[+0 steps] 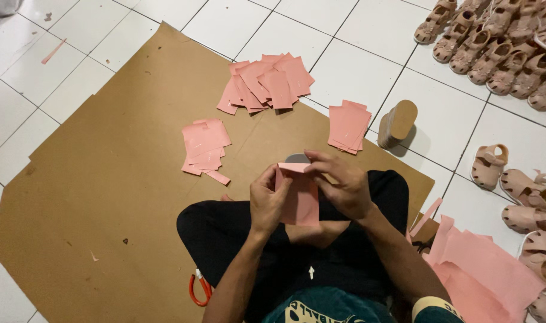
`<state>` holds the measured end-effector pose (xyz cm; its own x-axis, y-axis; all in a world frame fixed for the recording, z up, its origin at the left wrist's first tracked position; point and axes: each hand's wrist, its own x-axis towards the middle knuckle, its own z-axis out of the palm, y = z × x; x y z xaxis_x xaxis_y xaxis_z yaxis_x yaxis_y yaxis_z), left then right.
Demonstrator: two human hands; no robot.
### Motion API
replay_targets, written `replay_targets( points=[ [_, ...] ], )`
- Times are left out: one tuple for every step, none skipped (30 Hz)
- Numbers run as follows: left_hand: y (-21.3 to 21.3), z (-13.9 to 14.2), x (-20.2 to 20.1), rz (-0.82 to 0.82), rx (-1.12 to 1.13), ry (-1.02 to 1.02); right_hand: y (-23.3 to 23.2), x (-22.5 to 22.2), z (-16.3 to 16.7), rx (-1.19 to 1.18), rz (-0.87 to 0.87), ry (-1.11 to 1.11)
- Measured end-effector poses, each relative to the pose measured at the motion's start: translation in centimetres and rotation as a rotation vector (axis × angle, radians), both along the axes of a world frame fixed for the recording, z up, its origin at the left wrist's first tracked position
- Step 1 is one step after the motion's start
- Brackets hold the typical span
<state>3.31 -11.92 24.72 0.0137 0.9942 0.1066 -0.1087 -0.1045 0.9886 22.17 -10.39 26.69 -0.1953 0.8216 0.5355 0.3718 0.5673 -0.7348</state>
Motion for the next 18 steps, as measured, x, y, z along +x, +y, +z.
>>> replay_targets(
  points=[
    [0.0, 0.1, 0.0, -0.028, -0.019, -0.004, 0.3, -0.1, -0.2, -0.187, -0.067, 0.102],
    [-0.1, 0.2, -0.1, -0.058, -0.040, -0.008, 0.6, -0.2, -0.4, -0.377, -0.134, 0.204],
    [-0.2, 0.4, -0.1, -0.036, -0.067, -0.005, 1.0, -0.1, -0.5, -0.428, -0.099, 0.329],
    [-0.2, 0.5, -0.1, -0.014, -0.095, 0.000, 1.5, 0.0, -0.5, -0.477, -0.063, 0.454],
    [-0.3, 0.6, -0.1, 0.010, -0.124, 0.005, 1.6, 0.1, -0.6, -0.527, -0.026, 0.581],
    [-0.3, 0.7, -0.1, 0.023, -0.110, -0.013, 1.6, 0.1, -0.7, -0.554, -0.005, 0.518],
    [-0.3, 0.7, -0.1, 0.039, -0.090, -0.033, 1.5, 0.0, -0.7, -0.576, 0.020, 0.453],
    [-0.3, 0.6, 0.0, 0.054, -0.072, -0.053, 1.1, -0.1, -0.8, -0.599, 0.043, 0.387],
    [-0.3, 0.5, 0.1, 0.093, -0.080, -0.020, 0.6, -0.4, -0.9, -0.565, -0.018, 0.351],
    [-0.3, 0.3, 0.2, 0.131, -0.087, 0.014, -0.2, -0.9, -1.0, -0.530, -0.080, 0.315],
    [-0.3, 0.1, 0.4, 0.171, -0.089, 0.047, -0.7, -1.3, -1.0, -0.490, -0.139, 0.277],
    [-0.2, -0.2, 0.6, 0.183, -0.053, 0.032, -1.0, -1.7, -1.0, -0.301, -0.177, 0.176],
    [-0.1, -0.5, 0.8, 0.194, -0.022, 0.018, -1.5, -2.1, -1.0, -0.117, -0.213, 0.075],
    [-0.2, -0.8, 1.0, 0.206, 0.008, 0.005, -1.9, -2.4, -0.9, 0.065, -0.246, -0.027],
    [-0.1, -1.0, 1.1, 0.199, 0.026, -0.014, -2.1, -2.6, -0.7, 0.146, -0.243, -0.080],
    [-0.1, -1.2, 1.2, 0.191, 0.046, -0.034, -2.2, -2.9, -0.6, 0.230, -0.240, -0.133],
    [-0.1, -1.4, 1.2, 0.183, 0.066, -0.054, -2.4, -3.0, -0.4, 0.313, -0.236, -0.187],
    [-0.2, -1.4, 1.2, 0.174, 0.014, -0.067, -2.5, -3.1, -0.2, 0.331, -0.239, -0.203]
  ],
)
